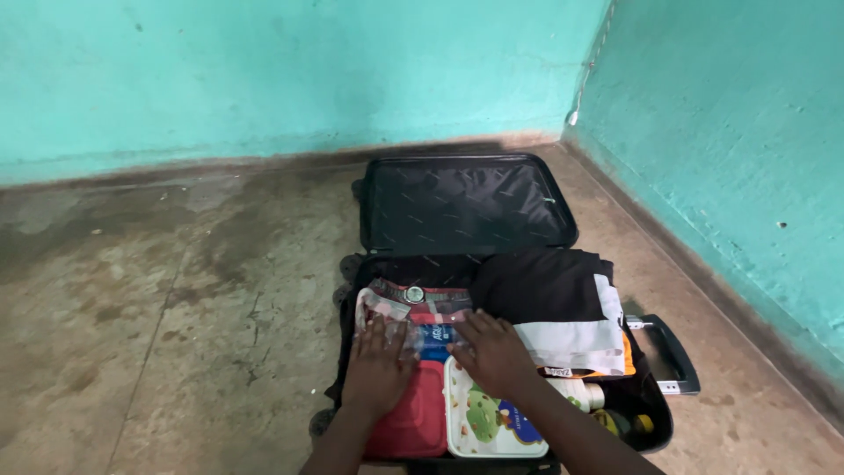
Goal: Packing a suitcase with clothes, bottles, and food containers on the floor.
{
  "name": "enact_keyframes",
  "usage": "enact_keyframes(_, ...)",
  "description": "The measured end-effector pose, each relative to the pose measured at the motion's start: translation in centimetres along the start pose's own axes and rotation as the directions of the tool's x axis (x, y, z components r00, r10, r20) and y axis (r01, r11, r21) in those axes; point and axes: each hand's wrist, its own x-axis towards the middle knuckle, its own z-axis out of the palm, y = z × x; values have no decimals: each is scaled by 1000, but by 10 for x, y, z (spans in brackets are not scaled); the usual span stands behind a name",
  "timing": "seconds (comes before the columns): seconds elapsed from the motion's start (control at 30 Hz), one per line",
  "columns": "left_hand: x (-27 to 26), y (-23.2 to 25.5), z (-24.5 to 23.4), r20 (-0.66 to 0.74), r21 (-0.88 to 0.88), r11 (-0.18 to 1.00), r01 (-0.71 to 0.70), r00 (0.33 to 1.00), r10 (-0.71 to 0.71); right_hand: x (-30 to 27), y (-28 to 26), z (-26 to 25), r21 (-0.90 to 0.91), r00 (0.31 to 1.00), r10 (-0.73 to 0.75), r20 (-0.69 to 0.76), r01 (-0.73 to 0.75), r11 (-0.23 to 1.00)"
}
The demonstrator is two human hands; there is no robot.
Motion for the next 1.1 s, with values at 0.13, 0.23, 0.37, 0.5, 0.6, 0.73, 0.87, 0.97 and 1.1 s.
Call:
enact_keyframes(0.13,1,1,-3,53,10,1000,3,999,-3,-3,-1,5,-149,884,-251,-395,208,967)
enact_keyframes(0.23,-2,3,-9,88,-2,1000,16,996,-16,-2,-7,6,-59,966,-141,-219,131,990)
enact_keyframes(0.37,-2,-3,-8,67,-68,998,-5,998,10,4,-10,11,-42,961,-179,-210,174,984)
enact_keyframes(0.5,0,-22,7,11,-127,991,-39,999,41,3,-16,22,-67,957,-201,-210,191,979)
enact_keyframes(0.6,-4,-21,1,-53,-159,984,-78,996,71,3,-18,28,-56,954,-203,-222,195,979)
enact_keyframes(0.73,-7,-25,-7,-190,-150,981,-126,977,97,4,-25,30,-57,943,-188,-273,179,982)
enact_keyframes(0.87,-4,-31,-17,-219,-226,969,-97,975,47,2,-43,31,-99,868,-322,-378,308,946)
enact_keyframes(0.97,-8,-52,-22,-249,-291,955,-57,968,-19,-4,-76,44,62,827,-416,-377,471,880)
enact_keyframes(1.1,-25,-99,-25,-281,-313,950,12,954,-104,-15,-140,44,138,841,-446,-307,503,853)
